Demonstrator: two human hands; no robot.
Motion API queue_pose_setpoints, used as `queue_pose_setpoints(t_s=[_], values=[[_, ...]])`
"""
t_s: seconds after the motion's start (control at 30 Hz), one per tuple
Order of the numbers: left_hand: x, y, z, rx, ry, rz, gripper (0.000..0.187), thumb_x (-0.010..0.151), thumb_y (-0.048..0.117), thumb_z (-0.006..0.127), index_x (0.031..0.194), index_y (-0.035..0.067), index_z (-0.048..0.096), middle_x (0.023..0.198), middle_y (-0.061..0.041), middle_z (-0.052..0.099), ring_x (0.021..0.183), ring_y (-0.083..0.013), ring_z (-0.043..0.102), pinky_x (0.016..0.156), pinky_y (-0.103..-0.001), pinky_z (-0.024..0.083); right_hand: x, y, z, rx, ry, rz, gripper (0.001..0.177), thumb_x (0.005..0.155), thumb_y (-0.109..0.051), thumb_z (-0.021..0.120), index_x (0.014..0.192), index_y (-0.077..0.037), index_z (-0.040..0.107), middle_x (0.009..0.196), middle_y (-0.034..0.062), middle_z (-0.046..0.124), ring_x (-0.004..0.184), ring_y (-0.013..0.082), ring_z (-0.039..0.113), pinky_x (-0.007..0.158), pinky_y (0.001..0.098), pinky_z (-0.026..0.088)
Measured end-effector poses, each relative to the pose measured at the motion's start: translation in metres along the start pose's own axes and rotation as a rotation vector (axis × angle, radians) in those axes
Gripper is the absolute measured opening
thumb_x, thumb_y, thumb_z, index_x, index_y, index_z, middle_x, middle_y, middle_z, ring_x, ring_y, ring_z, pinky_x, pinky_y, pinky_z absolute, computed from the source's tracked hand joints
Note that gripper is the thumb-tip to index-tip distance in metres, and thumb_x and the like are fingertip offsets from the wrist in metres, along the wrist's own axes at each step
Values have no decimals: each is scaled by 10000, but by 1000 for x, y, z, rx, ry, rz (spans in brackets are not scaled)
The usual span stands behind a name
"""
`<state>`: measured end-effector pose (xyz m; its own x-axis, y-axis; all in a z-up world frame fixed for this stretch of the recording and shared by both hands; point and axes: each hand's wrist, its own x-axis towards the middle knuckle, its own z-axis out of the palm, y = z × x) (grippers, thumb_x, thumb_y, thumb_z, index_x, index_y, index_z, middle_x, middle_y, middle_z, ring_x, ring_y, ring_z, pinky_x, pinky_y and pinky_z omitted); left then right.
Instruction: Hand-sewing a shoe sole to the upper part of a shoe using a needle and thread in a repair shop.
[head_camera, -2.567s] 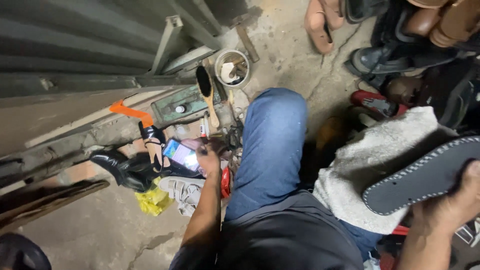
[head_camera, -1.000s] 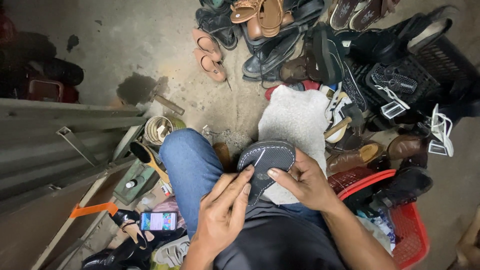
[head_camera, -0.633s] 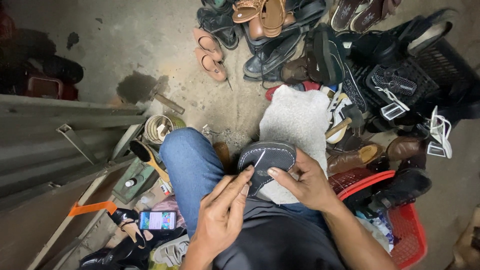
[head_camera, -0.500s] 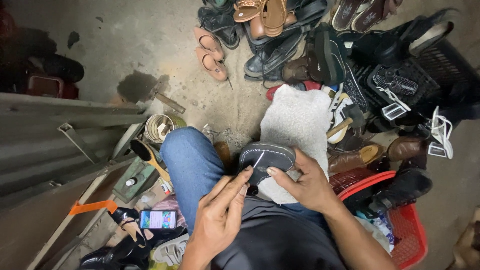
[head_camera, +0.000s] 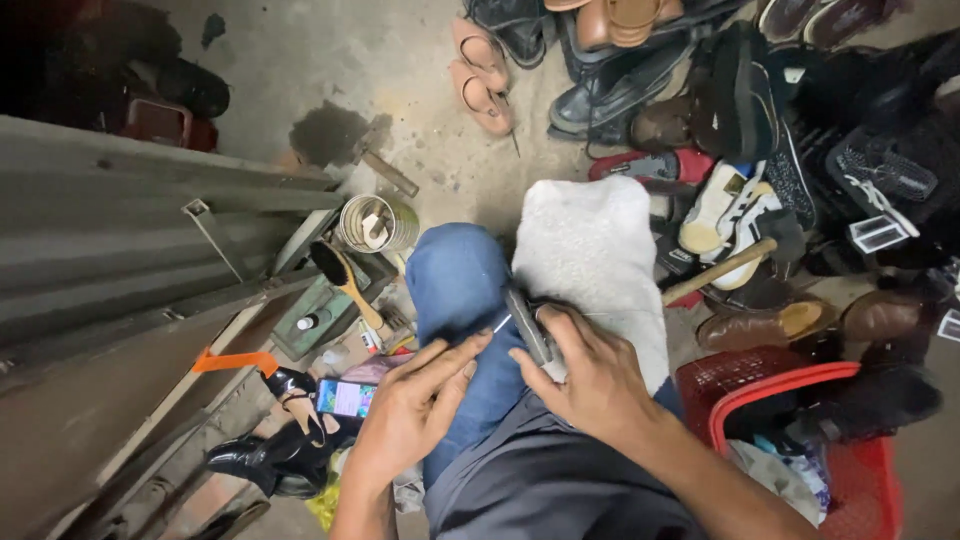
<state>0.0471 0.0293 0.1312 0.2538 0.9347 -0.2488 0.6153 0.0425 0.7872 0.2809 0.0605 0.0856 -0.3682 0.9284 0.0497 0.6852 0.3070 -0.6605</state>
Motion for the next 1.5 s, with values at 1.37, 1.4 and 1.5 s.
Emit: queue_pose_setpoints(t_s=[1.37, 1.4, 1.5], values=[[45, 50, -19, 106, 317, 273, 290, 1012, 117, 589, 1267, -3, 659, 1190, -141, 691, 928, -207, 720, 882, -339, 568, 62, -21, -93, 729, -396, 55, 214, 1015, -211, 554, 1094, -127, 735, 877, -21, 730, 778, 73, 615, 735, 234, 485], [44, 57, -11, -64, 388, 230, 330, 1035, 75, 530, 1340, -24, 607, 1272, -191, 659, 809, -170, 755, 851, -297, 615, 66, -31, -99, 880, -326, -60, 191, 1040, -158, 538, 1081, -69, 701, 954, 14, 718, 901, 94, 646, 845, 240, 511], [42, 53, 28, -437, 156, 106, 154, 971, 132, 558, 1101, 107, 638, 916, -3, 653, 795, -114, 558, 709, -308, 482, 73, -51, -103, 1098, -153, -16, 166, 1030, -112, 583, 1124, -68, 712, 899, 18, 663, 682, 72, 536, 580, 227, 449]])
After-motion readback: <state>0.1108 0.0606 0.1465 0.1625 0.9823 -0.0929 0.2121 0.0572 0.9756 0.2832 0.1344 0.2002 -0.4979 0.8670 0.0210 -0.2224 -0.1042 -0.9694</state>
